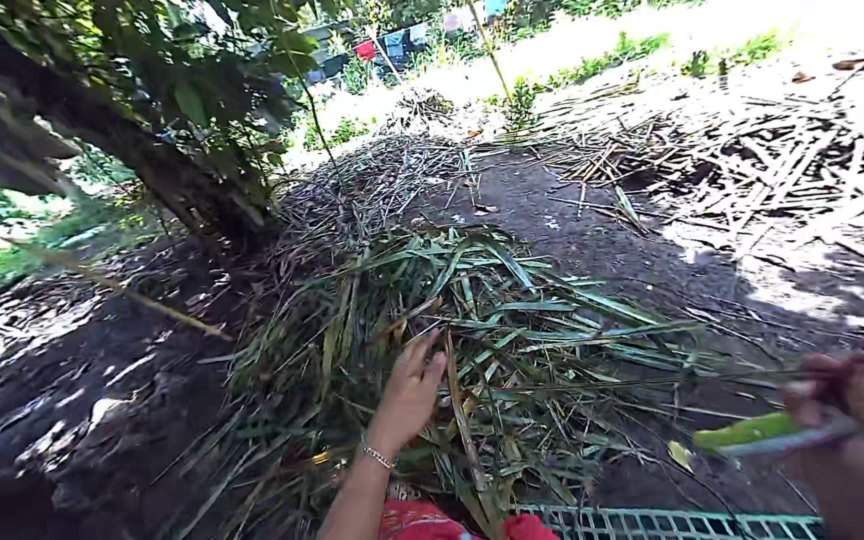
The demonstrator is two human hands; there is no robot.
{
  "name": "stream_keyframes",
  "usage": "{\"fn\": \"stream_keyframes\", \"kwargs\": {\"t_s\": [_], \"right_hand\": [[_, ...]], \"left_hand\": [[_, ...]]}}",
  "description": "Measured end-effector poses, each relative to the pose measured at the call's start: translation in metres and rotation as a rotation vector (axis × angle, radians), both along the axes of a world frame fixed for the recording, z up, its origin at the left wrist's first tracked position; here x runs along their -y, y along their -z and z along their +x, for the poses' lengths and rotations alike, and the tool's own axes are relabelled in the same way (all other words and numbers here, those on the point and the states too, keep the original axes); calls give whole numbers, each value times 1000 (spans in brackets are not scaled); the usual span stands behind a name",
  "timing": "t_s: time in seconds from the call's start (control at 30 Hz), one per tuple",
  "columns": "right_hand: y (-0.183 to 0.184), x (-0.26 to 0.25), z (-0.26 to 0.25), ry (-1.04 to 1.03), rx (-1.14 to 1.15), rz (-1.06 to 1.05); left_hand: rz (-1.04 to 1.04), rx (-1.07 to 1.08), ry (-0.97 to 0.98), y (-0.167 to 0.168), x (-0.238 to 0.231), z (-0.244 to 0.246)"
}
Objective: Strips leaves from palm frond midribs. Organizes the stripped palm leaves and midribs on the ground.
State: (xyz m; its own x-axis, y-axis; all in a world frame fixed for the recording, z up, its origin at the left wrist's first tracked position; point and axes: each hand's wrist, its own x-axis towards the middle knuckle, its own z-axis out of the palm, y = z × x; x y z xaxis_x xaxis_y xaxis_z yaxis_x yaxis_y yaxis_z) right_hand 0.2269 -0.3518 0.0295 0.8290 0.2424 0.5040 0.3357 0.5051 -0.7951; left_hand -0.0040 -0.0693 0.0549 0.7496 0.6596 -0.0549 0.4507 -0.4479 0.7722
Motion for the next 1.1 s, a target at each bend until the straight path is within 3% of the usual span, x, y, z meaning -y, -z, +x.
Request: {"fn": "stream_keyframes", "kwargs": {"t_s": [0.07,0.17,0.3,0.43,0.53,0.73,0.9,1.1], "right_hand": [[-7,-27,-17,-179,22,21],[-12,-53,-35,-358,41,37],[-8,-83,-38,-456,104,-15],[1,-111,-64,-561,80,-249],[11,-125,-97,-698,-10,-393],[38,-141,-162,-1269,-103,-457],[39,-151,-177,-1240,-85,-368],[36,-152,-170,-1242,-55,-297]], "left_hand": [[117,10,192,-12,37,-17],[225,64,265,0,69,-45],[209,299,120,52,78,-68],[53,262,-42,56,77,-82],[74,303,-131,55,77,-86],[269,412,-296,51,81,-93],[233,404,-333,42,78,-102],[127,293,-229,38,72,-113]]}}
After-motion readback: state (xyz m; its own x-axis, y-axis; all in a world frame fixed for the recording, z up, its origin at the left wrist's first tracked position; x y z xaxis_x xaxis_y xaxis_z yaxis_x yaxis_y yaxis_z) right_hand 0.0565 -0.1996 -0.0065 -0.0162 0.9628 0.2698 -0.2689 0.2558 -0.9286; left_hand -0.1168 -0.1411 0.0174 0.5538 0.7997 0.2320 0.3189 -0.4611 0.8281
